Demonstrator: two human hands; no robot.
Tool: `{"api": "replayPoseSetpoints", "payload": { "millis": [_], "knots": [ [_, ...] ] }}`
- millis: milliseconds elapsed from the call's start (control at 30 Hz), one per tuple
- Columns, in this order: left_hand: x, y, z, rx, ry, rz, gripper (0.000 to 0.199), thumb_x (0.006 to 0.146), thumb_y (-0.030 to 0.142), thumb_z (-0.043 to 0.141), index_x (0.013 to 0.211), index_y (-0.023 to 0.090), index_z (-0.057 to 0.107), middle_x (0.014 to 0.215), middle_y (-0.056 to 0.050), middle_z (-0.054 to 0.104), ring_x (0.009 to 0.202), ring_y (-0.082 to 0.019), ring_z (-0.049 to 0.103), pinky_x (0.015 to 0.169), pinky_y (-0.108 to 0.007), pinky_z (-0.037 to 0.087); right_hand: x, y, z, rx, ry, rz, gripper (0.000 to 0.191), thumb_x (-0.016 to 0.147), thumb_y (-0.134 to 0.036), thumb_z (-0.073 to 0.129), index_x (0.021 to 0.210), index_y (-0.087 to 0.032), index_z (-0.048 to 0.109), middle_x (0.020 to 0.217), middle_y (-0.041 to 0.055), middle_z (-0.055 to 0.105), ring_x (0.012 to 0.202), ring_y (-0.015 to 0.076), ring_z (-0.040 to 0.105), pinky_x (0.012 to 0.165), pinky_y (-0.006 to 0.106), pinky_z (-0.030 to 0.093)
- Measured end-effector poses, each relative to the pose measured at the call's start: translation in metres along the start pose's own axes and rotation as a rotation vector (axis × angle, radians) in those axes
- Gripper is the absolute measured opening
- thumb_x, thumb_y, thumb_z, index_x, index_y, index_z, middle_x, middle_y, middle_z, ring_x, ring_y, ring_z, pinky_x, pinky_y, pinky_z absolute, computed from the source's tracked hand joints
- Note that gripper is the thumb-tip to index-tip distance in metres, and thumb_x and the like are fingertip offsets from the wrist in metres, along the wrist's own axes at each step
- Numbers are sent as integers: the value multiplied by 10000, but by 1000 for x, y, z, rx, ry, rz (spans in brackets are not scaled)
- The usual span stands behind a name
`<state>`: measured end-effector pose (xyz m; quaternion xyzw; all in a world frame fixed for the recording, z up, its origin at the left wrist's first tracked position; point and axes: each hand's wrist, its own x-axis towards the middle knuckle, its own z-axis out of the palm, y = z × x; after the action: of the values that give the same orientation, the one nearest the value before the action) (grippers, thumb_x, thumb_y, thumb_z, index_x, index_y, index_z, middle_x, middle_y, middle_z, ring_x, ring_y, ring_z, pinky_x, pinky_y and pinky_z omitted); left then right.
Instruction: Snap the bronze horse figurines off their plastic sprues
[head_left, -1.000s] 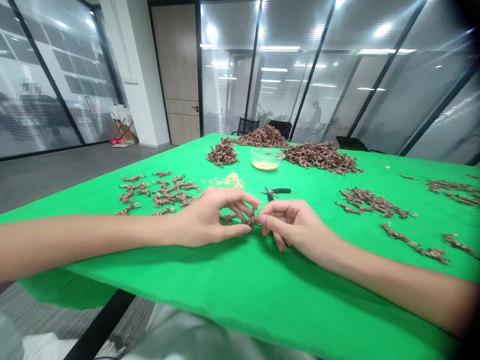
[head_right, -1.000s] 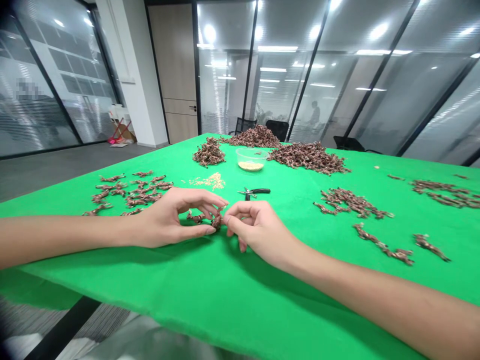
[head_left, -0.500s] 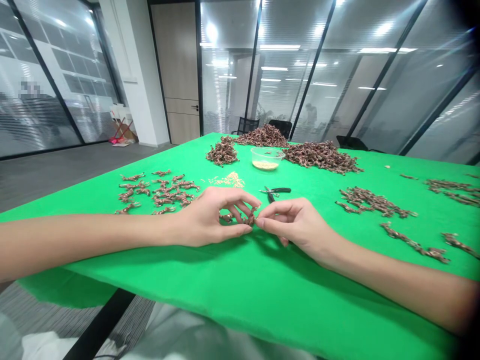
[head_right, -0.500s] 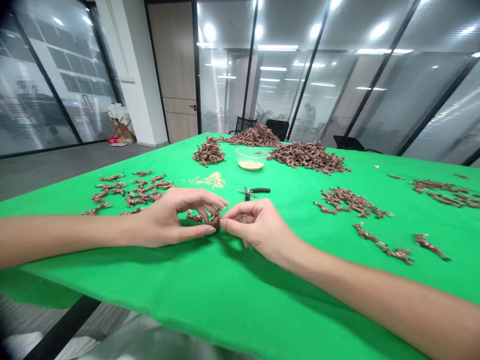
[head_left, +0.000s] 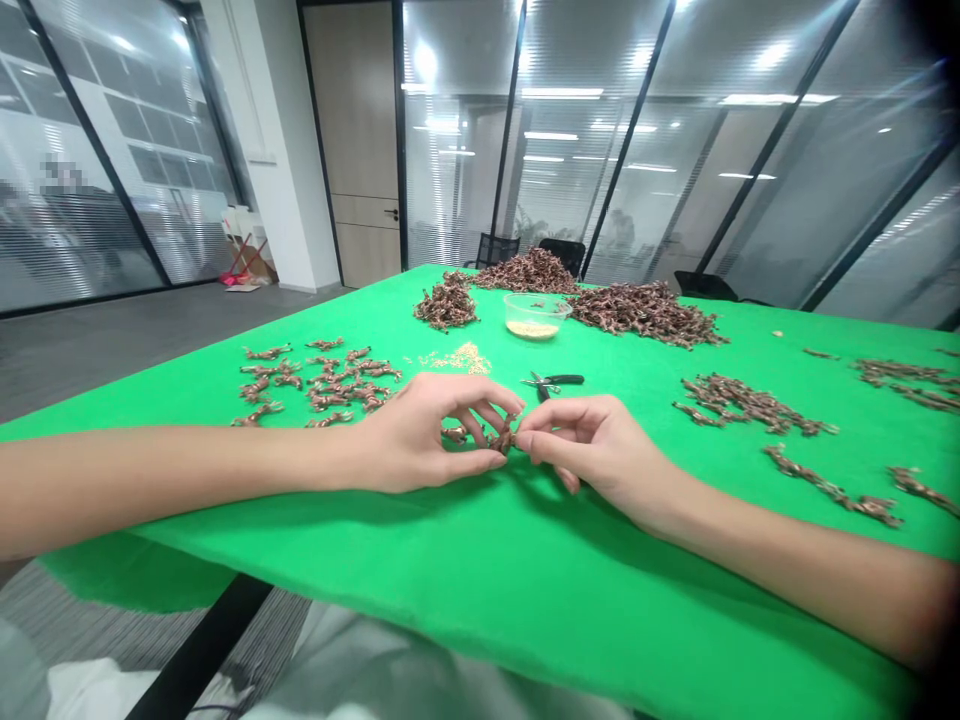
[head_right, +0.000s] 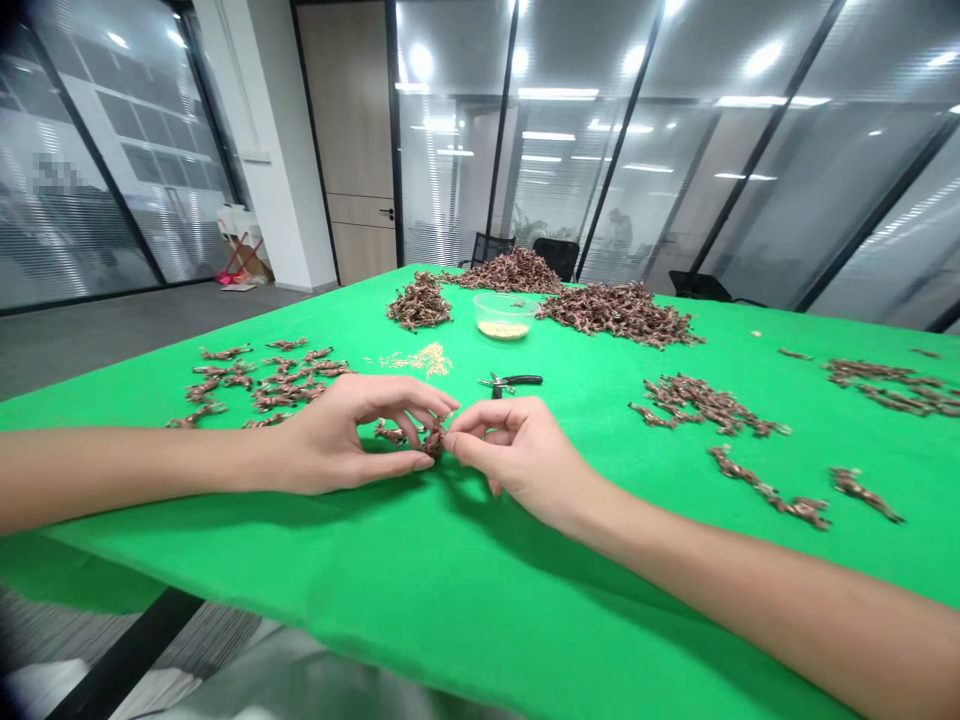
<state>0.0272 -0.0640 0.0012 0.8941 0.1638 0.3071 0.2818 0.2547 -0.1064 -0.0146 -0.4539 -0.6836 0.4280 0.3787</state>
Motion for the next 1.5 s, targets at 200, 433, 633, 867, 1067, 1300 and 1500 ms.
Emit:
{"api": "replayPoseSetpoints", "payload": {
  "millis": [200,433,633,867,1067,1300,1500],
  "knots": [
    [-1,-2,0,-17,7,-6,368,839,193,742,1177,103,628,1164,-135,702,885,-175,725,793,-281,610,1,-2,2,8,0,-27,264,848,-382,696,808,-121,698,595,-21,535,435,46,332,409,201,208],
    [-1,3,0,-73,-8,-76,381,841,212,759,1184,105,632,996,-90,760,896,-179,749,765,-241,608,-9,-9,6,-159,74,-172,210,869,-330,669,820,-133,722,538,-59,392,483,69,265,441,228,176],
    [-1,5,-1,-155,-27,-168,416,838,263,775,1203,115,642,1064,-121,756,959,-224,748,818,-295,622,-15,-12,9,-415,220,-384,138,881,-200,636,827,-160,758,525,-55,450,474,76,315,463,240,241],
    [0,5,-1,-192,-25,-170,423,830,262,786,1196,96,653,1031,-108,761,926,-195,750,804,-244,616,-15,-12,9,-509,254,-500,112,868,-128,651,826,-167,748,557,-53,545,470,69,377,474,233,285],
    [1,6,-1,-194,-12,-188,418,819,268,796,1182,105,670,1027,-93,765,893,-182,750,789,-230,618,-16,-11,10,-582,276,-611,118,885,-106,639,853,-174,730,629,-33,613,512,78,443,522,235,335],
    [0,3,0,-208,-34,-171,433,813,297,806,1180,107,680,974,-93,776,881,-210,762,821,-281,636,-16,-11,10,-626,256,-612,142,926,-149,597,849,-191,709,628,-21,618,508,94,453,522,251,351],
    [0,4,0,-202,-31,-184,435,814,298,805,1185,110,679,981,-96,775,891,-215,761,821,-282,638,-15,-10,10,-621,247,-623,138,919,-136,598,854,-193,705,642,-23,622,518,95,466,541,246,362]
  ]
}}
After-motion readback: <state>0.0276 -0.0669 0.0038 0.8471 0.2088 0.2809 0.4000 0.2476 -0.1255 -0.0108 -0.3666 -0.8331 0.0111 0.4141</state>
